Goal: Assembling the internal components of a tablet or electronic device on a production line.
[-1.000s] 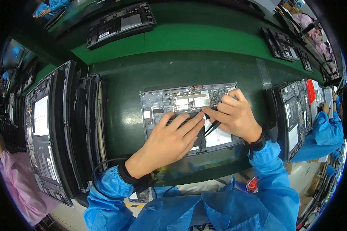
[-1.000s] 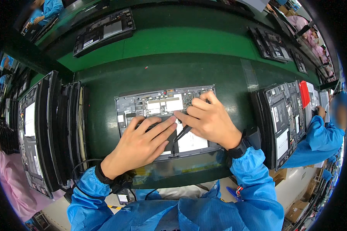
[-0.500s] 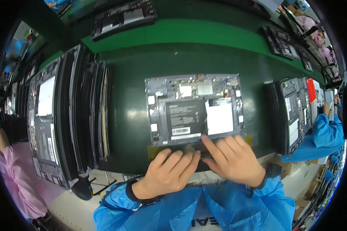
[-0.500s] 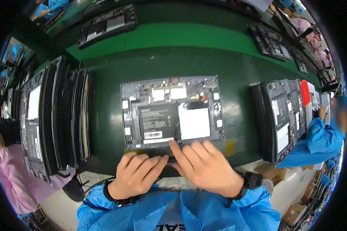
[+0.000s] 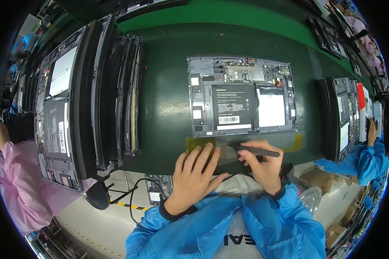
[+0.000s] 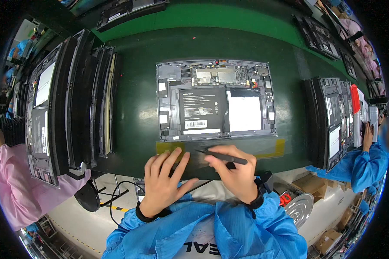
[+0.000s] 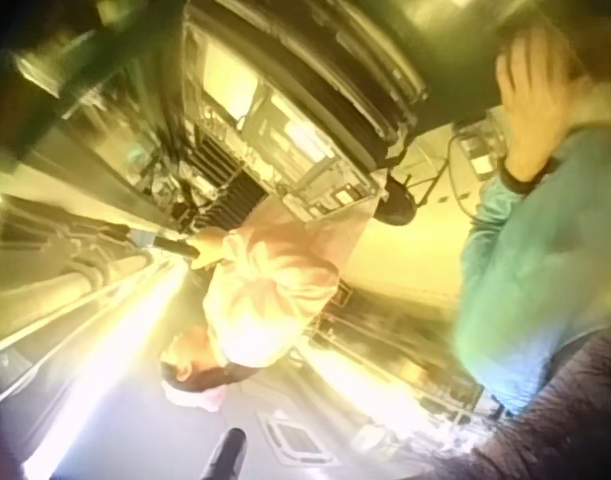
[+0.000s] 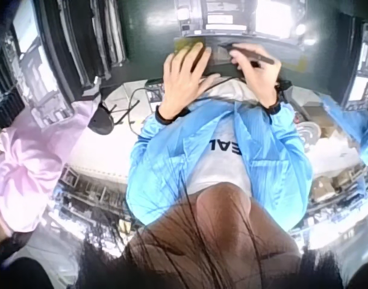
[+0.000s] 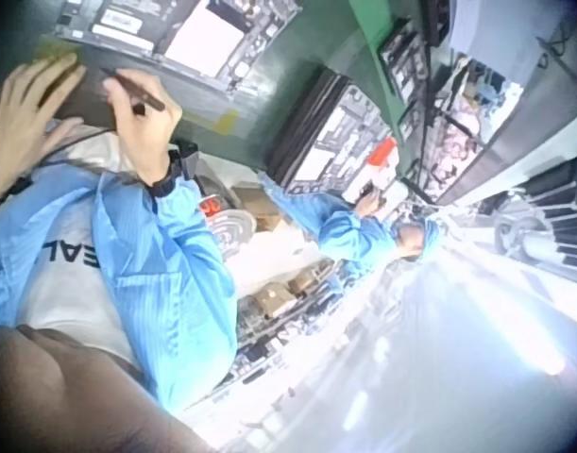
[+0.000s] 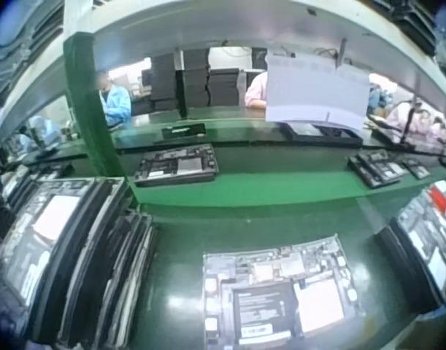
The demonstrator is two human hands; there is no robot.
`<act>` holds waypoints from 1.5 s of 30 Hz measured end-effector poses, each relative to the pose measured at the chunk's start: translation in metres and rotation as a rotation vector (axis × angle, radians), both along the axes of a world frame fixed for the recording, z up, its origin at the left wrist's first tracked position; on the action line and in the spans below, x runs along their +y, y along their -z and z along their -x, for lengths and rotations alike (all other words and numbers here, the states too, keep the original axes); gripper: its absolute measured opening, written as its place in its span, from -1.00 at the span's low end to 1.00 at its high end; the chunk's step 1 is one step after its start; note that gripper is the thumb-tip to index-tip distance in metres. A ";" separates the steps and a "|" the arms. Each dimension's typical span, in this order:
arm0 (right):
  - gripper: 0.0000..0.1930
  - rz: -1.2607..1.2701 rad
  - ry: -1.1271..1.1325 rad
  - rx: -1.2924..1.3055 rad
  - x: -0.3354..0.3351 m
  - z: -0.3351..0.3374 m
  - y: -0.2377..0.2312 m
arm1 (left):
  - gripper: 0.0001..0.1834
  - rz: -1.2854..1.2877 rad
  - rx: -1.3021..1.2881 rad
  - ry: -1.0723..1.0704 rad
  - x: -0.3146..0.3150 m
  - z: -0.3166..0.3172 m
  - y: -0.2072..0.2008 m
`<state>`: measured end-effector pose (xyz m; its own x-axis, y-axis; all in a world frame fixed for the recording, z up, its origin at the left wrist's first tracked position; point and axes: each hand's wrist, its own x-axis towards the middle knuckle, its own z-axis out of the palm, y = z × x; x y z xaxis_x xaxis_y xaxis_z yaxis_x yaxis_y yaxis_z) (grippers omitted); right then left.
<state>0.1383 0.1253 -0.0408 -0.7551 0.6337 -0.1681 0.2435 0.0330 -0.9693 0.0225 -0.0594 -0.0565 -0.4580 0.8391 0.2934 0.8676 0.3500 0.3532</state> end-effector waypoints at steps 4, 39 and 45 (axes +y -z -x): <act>-0.81 -0.135 0.011 0.022 -0.008 0.012 0.009 | -0.25 0.093 0.059 0.027 -0.005 -0.007 0.002; -0.74 -0.520 -0.163 0.248 0.138 0.006 -0.016 | -0.38 0.136 0.098 0.447 0.101 0.076 -0.048; -0.79 -0.623 -0.209 0.157 0.136 0.014 -0.019 | -0.36 0.111 0.146 0.479 0.107 0.077 -0.050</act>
